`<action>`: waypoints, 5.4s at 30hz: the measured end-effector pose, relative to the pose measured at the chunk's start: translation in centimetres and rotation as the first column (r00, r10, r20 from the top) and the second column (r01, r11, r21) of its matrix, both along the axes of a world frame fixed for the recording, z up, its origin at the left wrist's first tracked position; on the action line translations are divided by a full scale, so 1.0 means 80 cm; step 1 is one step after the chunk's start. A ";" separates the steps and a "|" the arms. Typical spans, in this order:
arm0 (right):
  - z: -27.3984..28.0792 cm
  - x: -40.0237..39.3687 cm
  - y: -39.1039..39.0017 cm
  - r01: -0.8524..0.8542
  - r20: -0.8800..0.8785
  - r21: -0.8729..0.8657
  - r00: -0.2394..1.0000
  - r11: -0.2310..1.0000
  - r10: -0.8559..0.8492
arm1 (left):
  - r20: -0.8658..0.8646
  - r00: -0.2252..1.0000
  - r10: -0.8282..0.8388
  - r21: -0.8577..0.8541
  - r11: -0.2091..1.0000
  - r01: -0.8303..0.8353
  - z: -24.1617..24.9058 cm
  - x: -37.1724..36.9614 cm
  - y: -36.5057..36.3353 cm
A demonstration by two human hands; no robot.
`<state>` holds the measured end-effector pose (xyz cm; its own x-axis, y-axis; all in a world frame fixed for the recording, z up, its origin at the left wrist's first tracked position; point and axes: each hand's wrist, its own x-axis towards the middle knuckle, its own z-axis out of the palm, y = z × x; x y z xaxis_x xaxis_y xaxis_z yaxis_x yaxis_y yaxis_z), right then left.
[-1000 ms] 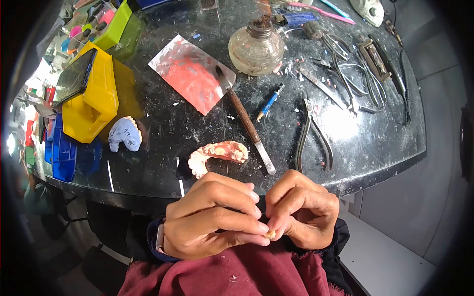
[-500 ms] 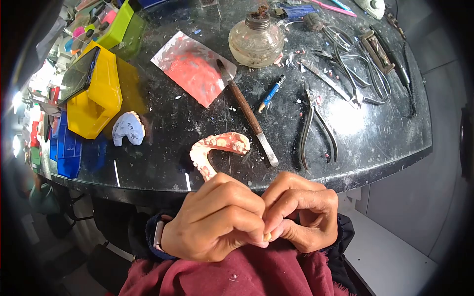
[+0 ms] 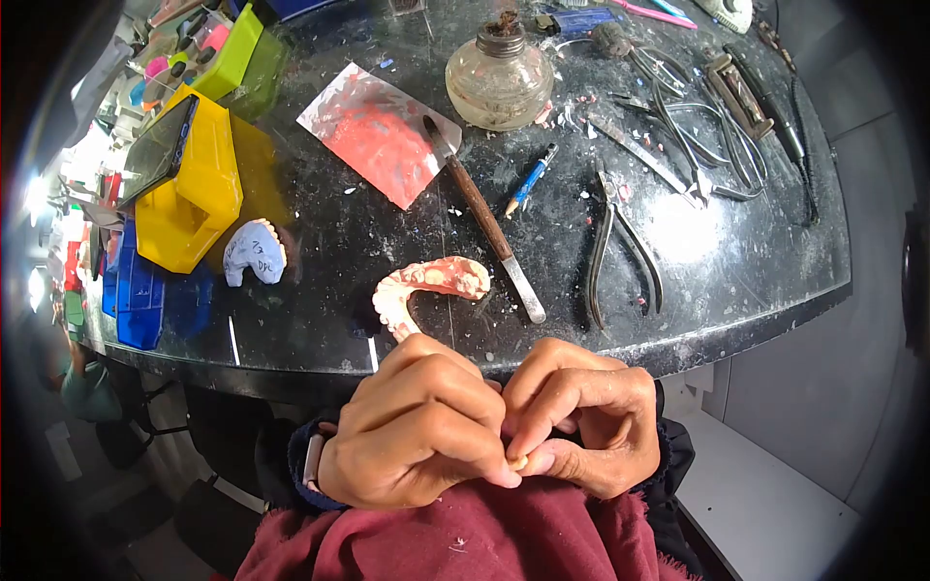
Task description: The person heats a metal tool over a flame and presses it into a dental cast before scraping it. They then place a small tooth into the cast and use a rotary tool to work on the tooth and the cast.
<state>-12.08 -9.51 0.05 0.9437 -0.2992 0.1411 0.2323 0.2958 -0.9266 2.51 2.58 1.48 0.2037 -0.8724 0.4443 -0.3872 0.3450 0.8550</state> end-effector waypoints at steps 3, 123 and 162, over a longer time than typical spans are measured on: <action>-0.005 0.000 0.002 0.038 0.073 0.010 0.997 0.999 -0.039 | -0.036 0.998 0.054 0.006 0.999 -0.054 0.002 -0.003 0.000; -0.019 0.009 0.030 0.602 0.368 -0.429 0.797 0.673 -0.478 | -0.128 0.990 0.051 0.104 0.994 -0.037 0.005 -0.018 0.002; -0.033 0.009 0.033 0.644 0.498 -0.277 0.731 0.713 -0.466 | 0.052 0.992 0.116 -0.113 0.988 -0.109 -0.010 -0.031 -0.001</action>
<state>-11.32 -6.90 -2.62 0.4656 -0.5793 0.6691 0.5698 -0.3823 -0.7275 -0.01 2.54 0.65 0.2686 -0.7907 0.5501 -0.4770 0.3870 0.7891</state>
